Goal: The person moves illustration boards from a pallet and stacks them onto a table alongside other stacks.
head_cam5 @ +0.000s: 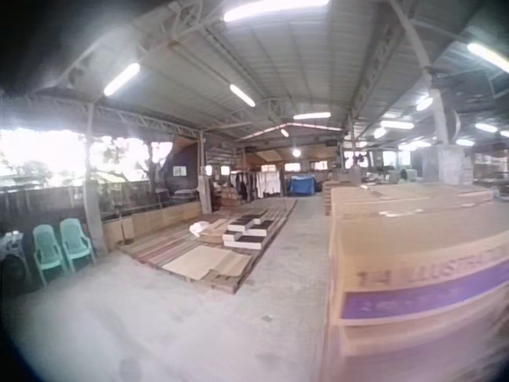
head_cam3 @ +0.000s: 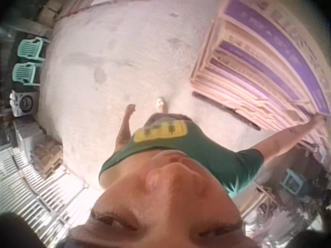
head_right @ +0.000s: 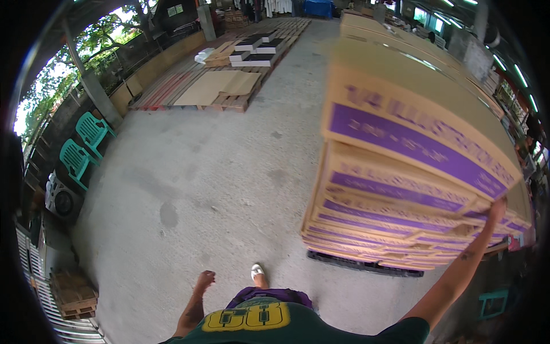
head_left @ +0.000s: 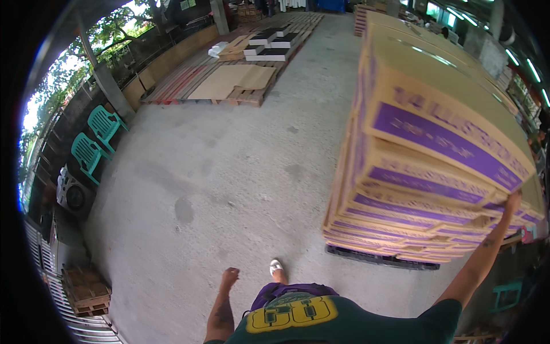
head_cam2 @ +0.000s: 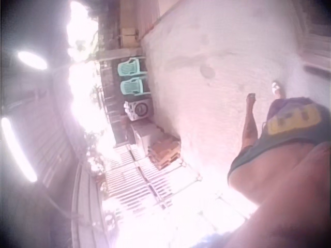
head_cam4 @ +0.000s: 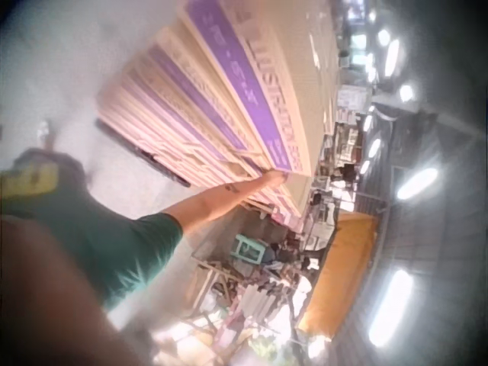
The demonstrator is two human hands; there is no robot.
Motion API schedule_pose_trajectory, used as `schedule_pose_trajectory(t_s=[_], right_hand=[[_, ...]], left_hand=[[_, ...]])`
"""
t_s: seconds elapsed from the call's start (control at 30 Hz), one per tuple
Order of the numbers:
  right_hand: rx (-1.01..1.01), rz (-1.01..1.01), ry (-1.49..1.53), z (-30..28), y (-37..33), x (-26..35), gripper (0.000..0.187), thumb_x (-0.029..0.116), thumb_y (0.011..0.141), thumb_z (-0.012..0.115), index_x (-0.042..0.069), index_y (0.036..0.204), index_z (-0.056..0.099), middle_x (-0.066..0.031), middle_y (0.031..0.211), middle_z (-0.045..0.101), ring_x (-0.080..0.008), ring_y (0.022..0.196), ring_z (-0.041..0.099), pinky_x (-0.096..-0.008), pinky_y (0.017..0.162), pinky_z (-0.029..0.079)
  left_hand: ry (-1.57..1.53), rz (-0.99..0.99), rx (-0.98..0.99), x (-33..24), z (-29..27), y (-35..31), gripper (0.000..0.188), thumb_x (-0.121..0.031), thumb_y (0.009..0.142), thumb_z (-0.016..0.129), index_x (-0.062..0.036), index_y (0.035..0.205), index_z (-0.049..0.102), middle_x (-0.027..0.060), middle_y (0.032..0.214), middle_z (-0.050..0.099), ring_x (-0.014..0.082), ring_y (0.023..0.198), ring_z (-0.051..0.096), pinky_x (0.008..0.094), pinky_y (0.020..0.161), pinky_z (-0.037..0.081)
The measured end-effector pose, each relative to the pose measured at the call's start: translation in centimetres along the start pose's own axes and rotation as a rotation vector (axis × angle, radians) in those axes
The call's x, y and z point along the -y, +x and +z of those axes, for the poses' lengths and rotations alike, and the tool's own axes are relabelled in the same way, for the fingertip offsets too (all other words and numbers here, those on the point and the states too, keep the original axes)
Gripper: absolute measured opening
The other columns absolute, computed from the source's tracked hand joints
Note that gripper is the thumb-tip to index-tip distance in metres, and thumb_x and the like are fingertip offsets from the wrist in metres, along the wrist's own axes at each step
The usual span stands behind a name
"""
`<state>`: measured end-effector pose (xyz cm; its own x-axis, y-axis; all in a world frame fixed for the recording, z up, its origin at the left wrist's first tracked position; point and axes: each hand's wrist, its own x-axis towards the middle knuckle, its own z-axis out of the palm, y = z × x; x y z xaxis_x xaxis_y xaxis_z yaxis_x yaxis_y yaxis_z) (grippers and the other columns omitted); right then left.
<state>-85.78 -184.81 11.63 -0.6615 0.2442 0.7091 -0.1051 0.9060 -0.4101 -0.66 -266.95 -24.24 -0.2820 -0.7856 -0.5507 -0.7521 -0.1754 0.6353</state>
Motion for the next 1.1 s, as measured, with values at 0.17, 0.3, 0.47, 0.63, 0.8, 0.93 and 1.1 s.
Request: schedule_pose_trajectory(t_s=[0.17,0.3,0.47,0.63,0.8,0.93,1.1], right_hand=[[-0.100,0.540,1.018,0.2,-11.2,8.9,0.073,0.056,0.096,0.043,0.004,0.146,0.037,-0.0186,0.151,0.035,-0.0314,0.136,0.034,-0.0425,0.110,0.028],[0.416,0.328,0.822,-4.8,-23.9,10.0,0.064,0.045,0.100,0.040,0.013,0.154,0.025,-0.0125,0.156,0.029,-0.0280,0.142,0.030,-0.0456,0.113,0.026],[0.895,1.196,0.361,5.6,-56.0,15.5,0.046,0.035,0.100,0.046,0.011,0.139,0.044,-0.0077,0.125,0.055,-0.0200,0.114,0.051,-0.0383,0.097,0.039],[1.247,1.553,0.446,22.2,-67.4,41.6,0.033,0.037,0.097,0.051,0.013,0.120,0.048,-0.0036,0.103,0.052,-0.0165,0.094,0.050,-0.0338,0.080,0.039],[1.412,1.420,0.604,38.4,-62.7,60.4,0.025,0.039,0.094,0.056,0.015,0.100,0.052,0.0006,0.082,0.049,-0.0130,0.074,0.049,-0.0294,0.064,0.039],[1.194,1.212,0.720,53.6,-51.0,70.8,0.025,0.040,0.092,0.060,0.017,0.084,0.056,0.0039,0.065,0.047,-0.0103,0.058,0.048,-0.0259,0.051,0.039],[0.916,1.158,0.934,73.4,-39.5,90.1,0.029,0.039,0.092,0.061,0.013,0.104,0.057,-0.0015,0.092,0.056,-0.0159,0.082,0.055,-0.0322,0.069,0.046]], left_hand=[[0.263,-0.159,0.183,-2.9,-3.6,11.0,0.035,-0.037,0.089,0.062,-0.0051,0.102,0.067,0.0085,0.083,0.069,0.0194,0.069,0.068,0.0380,0.058,0.051],[0.428,-0.289,0.382,-5.4,-1.6,21.4,0.040,-0.039,0.084,0.061,-0.0004,0.086,0.070,0.0150,0.075,0.070,0.0308,0.064,0.069,0.0427,0.061,0.057],[0.441,-0.166,0.348,-13.1,-1.8,34.4,0.039,-0.040,0.083,0.060,-0.0021,0.090,0.070,0.0177,0.076,0.070,0.0315,0.066,0.070,0.0430,0.068,0.057],[0.640,0.084,0.492,-30.9,-0.5,48.6,0.040,-0.040,0.085,0.062,-0.0047,0.102,0.068,0.0195,0.094,0.071,0.0371,0.083,0.069,0.0437,0.074,0.055],[0.331,0.448,0.202,-49.8,-1.7,59.9,0.039,-0.036,0.091,0.059,-0.0040,0.113,0.066,0.0186,0.102,0.070,0.0295,0.085,0.069,0.0396,0.077,0.054],[-0.404,0.015,0.271,-53.2,-6.4,67.8,0.042,-0.040,0.092,0.058,-0.0084,0.121,0.059,0.0058,0.095,0.067,0.0151,0.079,0.063,0.0319,0.067,0.050],[0.271,-0.334,-0.039,-42.4,-16.0,74.2,0.031,-0.029,0.080,0.061,0.0017,0.082,0.069,0.0189,0.077,0.068,0.0281,0.067,0.067,0.0429,0.061,0.052]])
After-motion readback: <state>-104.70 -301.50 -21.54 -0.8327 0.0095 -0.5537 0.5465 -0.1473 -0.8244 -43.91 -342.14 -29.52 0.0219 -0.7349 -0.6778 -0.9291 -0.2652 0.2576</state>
